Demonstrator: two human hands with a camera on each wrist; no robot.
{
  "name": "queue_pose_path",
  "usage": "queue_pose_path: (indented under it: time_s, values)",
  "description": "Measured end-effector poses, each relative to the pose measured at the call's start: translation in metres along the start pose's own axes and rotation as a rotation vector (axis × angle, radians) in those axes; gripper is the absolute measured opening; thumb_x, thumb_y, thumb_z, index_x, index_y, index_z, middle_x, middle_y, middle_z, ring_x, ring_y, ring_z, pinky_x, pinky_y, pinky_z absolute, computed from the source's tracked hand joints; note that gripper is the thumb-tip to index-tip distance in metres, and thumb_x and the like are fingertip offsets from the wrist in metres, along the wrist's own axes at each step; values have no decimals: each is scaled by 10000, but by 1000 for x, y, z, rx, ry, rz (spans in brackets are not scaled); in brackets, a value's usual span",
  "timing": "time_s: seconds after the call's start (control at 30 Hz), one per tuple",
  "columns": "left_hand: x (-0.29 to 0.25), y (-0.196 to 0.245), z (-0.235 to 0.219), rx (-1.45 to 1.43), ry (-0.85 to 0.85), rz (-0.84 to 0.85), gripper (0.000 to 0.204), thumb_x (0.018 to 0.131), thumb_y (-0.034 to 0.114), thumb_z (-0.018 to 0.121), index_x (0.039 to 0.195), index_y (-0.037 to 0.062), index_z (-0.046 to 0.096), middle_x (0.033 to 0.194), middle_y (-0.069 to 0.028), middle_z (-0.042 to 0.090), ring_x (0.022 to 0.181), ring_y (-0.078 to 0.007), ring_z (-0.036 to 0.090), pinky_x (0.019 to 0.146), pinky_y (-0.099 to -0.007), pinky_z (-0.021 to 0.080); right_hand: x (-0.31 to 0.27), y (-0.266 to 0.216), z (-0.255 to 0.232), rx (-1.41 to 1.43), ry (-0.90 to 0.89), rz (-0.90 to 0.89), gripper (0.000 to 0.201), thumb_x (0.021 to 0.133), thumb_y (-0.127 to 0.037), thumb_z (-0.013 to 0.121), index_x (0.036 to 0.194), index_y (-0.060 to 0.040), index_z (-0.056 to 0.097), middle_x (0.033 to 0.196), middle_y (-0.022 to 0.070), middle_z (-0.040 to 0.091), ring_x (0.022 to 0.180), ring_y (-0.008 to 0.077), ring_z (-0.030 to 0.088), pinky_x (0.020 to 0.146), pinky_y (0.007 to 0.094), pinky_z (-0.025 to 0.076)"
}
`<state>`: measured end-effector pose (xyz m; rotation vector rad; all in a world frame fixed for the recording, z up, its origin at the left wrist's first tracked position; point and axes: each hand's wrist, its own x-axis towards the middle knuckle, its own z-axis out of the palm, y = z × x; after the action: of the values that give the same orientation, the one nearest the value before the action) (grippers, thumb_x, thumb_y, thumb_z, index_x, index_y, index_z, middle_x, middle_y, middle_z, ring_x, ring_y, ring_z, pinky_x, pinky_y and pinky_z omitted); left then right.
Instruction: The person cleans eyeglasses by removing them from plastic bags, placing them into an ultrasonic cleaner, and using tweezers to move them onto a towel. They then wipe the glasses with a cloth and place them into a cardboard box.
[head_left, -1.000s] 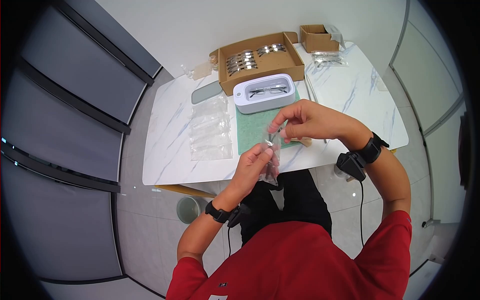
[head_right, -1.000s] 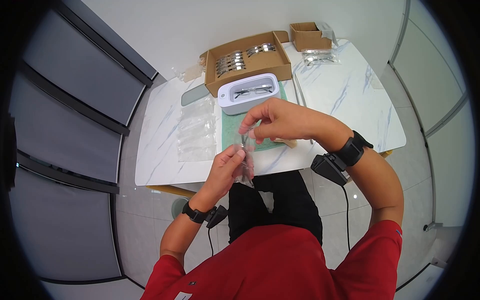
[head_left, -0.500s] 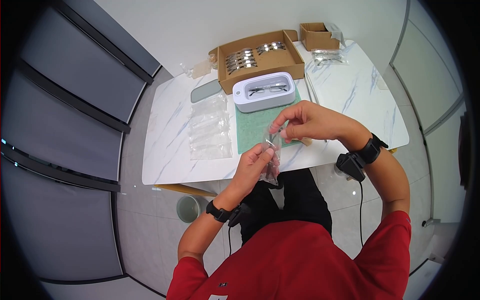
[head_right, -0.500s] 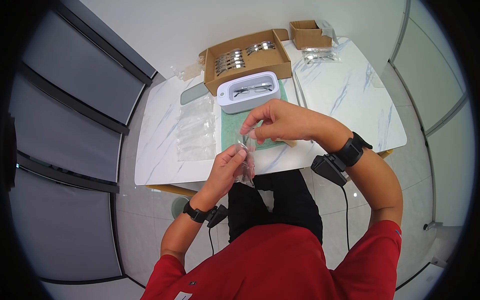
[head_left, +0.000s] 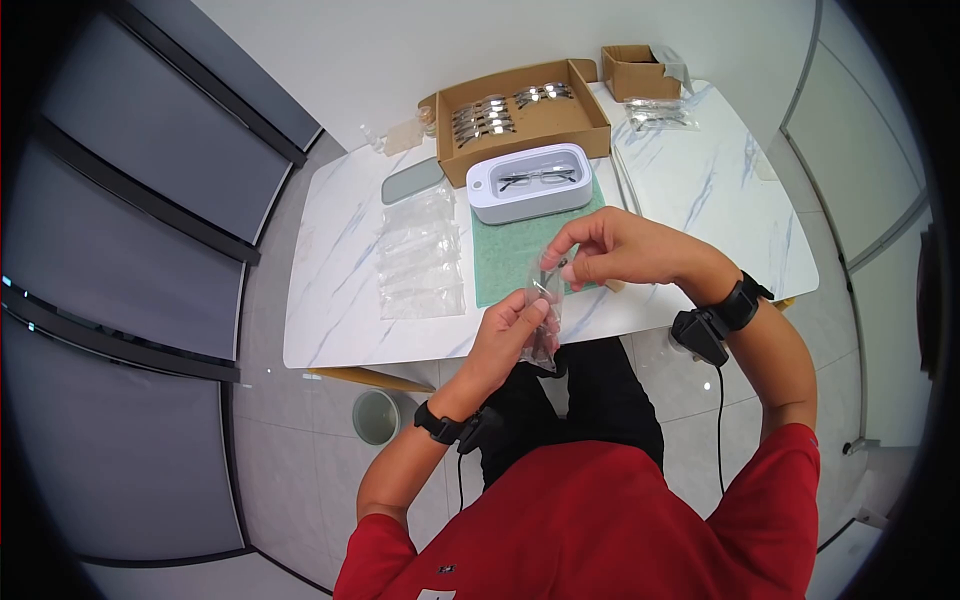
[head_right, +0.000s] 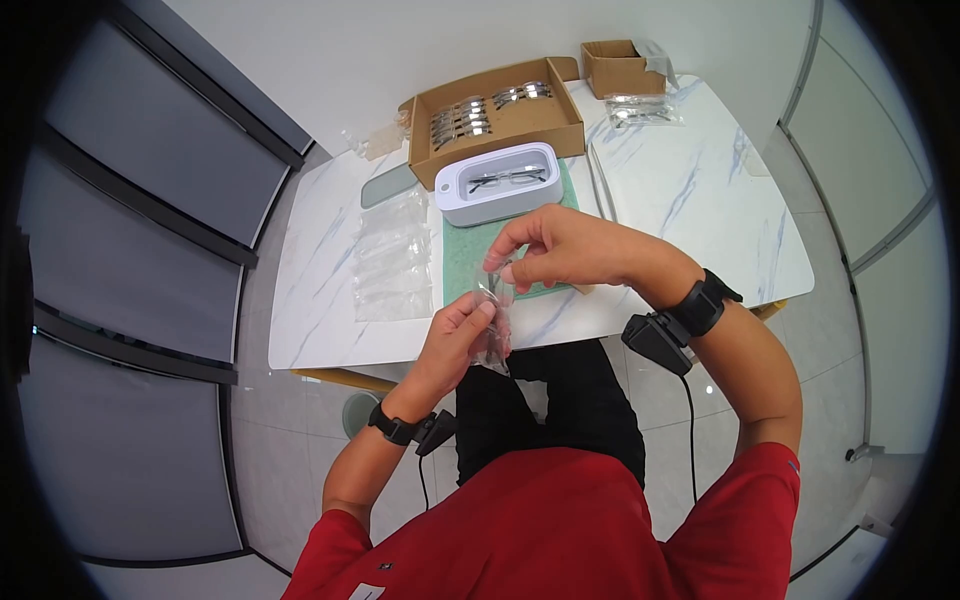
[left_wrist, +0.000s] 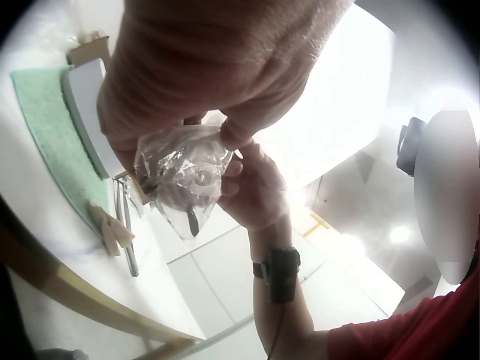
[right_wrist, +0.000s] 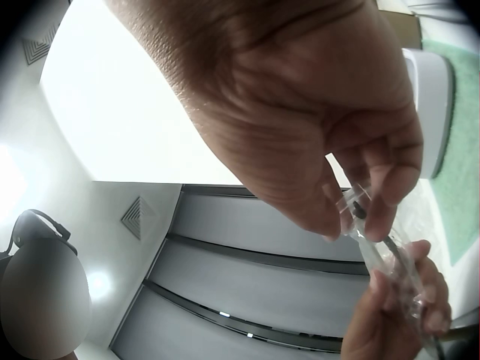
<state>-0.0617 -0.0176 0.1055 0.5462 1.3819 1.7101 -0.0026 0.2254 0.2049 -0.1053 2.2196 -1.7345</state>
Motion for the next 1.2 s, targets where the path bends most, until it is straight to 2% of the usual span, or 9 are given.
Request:
queue_pose_path:
  time_s: [0.5, 0.9, 1.1, 1.2]
  values:
    - [0, -7, -4, -5, 9, -2, 319, 1098, 271, 530, 1238, -2, 618, 932, -56, 652, 801, -156, 657, 738, -309, 561, 0, 0, 2, 20, 0, 25, 309, 928, -112, 639, 1215, -32, 724, 880, 29, 710, 798, 64, 628, 663, 219, 461]
    - [2, -14, -8, -16, 8, -10, 317, 1098, 262, 532, 1240, -6, 625, 936, -52, 652, 814, -151, 652, 753, -302, 553, 3, 6, 4, 24, 1, 8, 315, 926, -127, 645, 1211, -18, 724, 898, 25, 713, 822, 77, 647, 692, 229, 481]
    - [3, -20, -12, -15, 9, -4, 315, 1097, 262, 536, 1234, -6, 629, 936, -52, 655, 825, -153, 650, 762, -304, 545, 5, 12, 6, 84, -2, -21, 311, 931, -130, 669, 1213, -10, 720, 935, 30, 719, 836, 80, 656, 698, 232, 488]
    - [3, -24, -14, -17, 11, -8, 314, 1096, 263, 539, 1228, -5, 633, 934, -51, 656, 829, -157, 648, 771, -308, 539, 7, 21, 3, 109, -27, -21, 317, 952, -200, 711, 1216, -25, 725, 1028, 47, 733, 859, 102, 681, 727, 252, 512]
